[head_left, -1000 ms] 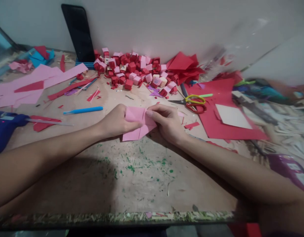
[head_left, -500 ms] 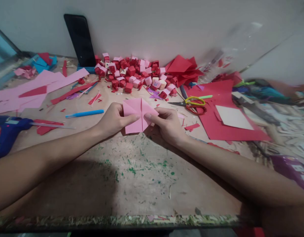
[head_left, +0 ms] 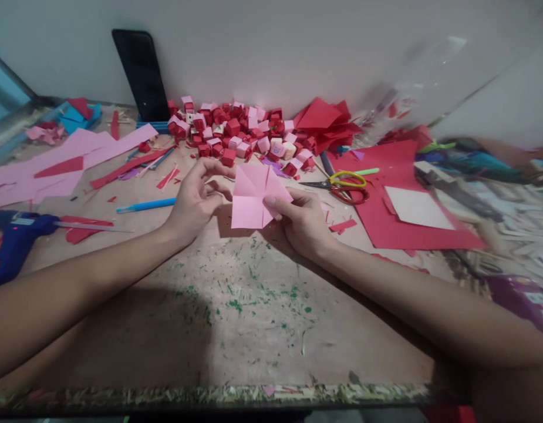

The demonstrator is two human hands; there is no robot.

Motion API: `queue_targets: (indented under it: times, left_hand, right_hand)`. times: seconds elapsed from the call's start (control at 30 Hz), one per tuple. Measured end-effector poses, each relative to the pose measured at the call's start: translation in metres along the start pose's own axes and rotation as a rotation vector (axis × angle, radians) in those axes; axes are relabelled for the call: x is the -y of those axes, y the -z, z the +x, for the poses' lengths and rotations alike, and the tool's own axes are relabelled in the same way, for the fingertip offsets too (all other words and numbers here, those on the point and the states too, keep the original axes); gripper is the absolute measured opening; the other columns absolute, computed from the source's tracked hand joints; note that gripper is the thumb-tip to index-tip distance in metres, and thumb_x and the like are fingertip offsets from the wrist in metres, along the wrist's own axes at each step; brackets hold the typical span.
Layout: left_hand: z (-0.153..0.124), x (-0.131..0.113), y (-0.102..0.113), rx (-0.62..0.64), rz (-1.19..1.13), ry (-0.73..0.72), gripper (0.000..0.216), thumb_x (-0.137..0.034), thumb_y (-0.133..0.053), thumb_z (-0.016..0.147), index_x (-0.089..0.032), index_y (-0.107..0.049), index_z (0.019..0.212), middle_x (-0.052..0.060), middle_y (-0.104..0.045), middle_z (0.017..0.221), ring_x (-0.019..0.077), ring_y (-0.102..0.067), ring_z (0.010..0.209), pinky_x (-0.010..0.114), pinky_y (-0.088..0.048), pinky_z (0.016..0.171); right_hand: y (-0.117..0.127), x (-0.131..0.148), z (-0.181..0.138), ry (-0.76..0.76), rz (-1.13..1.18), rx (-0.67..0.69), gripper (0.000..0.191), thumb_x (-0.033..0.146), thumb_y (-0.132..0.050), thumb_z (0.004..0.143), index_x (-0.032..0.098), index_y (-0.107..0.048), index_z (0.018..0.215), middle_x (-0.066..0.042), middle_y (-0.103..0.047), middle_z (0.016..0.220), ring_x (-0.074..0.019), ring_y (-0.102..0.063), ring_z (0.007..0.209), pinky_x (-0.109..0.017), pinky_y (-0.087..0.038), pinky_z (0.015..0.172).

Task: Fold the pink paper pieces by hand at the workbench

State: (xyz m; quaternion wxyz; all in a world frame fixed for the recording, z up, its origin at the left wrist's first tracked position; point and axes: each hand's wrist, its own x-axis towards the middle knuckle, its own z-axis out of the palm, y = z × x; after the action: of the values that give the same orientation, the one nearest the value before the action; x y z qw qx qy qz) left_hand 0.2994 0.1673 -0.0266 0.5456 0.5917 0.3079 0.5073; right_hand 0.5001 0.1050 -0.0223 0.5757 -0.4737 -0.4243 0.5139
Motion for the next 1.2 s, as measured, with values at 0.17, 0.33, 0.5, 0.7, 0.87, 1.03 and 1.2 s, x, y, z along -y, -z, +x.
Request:
queue_targets:
  times: [0.17,0.33,0.5,0.7,0.87,1.03,1.2]
  left_hand:
    - [-0.0030,-0.0041,-0.0030,0.114,0.121,-0.117,0.025,-0.013,-0.077,0.068,-0.020,-0.061,0.086,0.007,-0.061,0.132,0.0186,-0.066,0.111,0.021,-0.052,0.070]
    - [-0.0039,-0.0040,-0.0002,0.124,0.168,-0.167,0.010,-0.018,-0.082,0.072,-0.019,-0.074,0.079,0.009,-0.059,0.140,0.0237,-0.065,0.118,0.027,-0.060,0.076]
    - [-0.0023,0.0010,-0.0013,0.186,0.133,-0.193,0.010,-0.026,-0.090,0.075,-0.025,-0.084,0.083,0.009,-0.063,0.139,0.0293,-0.061,0.135,0.045,-0.060,0.107]
    - [-0.0067,0.0031,-0.0054,0.262,0.134,-0.209,0.013,-0.033,-0.092,0.078,-0.026,-0.086,0.086,0.008,-0.063,0.139,0.0255,-0.068,0.123,0.046,-0.060,0.109]
    - [-0.0074,0.0035,-0.0047,0.259,0.159,-0.209,0.016,-0.035,-0.093,0.077,-0.027,-0.086,0.089,0.007,-0.060,0.143,0.0266,-0.067,0.123,0.048,-0.061,0.108]
    - [-0.0059,0.0012,-0.0045,0.292,0.146,-0.171,0.013,-0.032,-0.093,0.076,-0.027,-0.086,0.086,0.007,-0.057,0.146,0.0278,-0.066,0.127,0.049,-0.061,0.110]
    - [-0.0079,0.0015,-0.0057,0.300,0.235,-0.109,0.015,-0.031,-0.093,0.075,-0.025,-0.086,0.087,0.009,-0.055,0.148,0.0277,-0.066,0.125,0.048,-0.065,0.102]
  right_hand:
    - [-0.0003,0.0012,0.0008,-0.021,0.042,-0.014,0.033,0.032,-0.090,0.076,0.021,-0.061,0.064,0.003,-0.054,0.060,-0.0132,-0.050,0.054,-0.030,-0.043,0.051]
    - [-0.0014,0.0012,-0.0001,-0.027,0.098,-0.029,0.020,0.031,-0.088,0.078,0.020,-0.070,0.078,0.000,-0.060,0.063,-0.0154,-0.054,0.055,-0.031,-0.043,0.049]
    - [-0.0031,0.0019,-0.0004,-0.019,0.121,-0.033,0.018,0.030,-0.087,0.078,0.020,-0.075,0.086,0.000,-0.063,0.066,-0.0162,-0.056,0.057,-0.030,-0.044,0.050]
    - [-0.0009,-0.0026,0.0020,0.030,0.139,-0.029,0.015,0.027,-0.088,0.078,0.023,-0.078,0.089,0.003,-0.056,0.059,-0.0164,-0.054,0.056,-0.030,-0.043,0.052]
    - [0.0027,-0.0059,0.0035,0.054,0.120,-0.040,0.013,0.025,-0.087,0.079,0.022,-0.080,0.090,0.004,-0.055,0.059,-0.0164,-0.054,0.057,-0.031,-0.043,0.053]
    - [0.0038,-0.0072,0.0047,0.054,0.101,-0.047,0.011,0.026,-0.086,0.079,0.022,-0.078,0.086,0.002,-0.058,0.060,-0.0182,-0.059,0.061,-0.032,-0.049,0.057]
    - [0.0010,-0.0072,0.0057,0.087,0.109,-0.082,0.014,0.024,-0.086,0.077,0.021,-0.079,0.089,0.000,-0.066,0.072,-0.0186,-0.064,0.067,-0.034,-0.053,0.063]
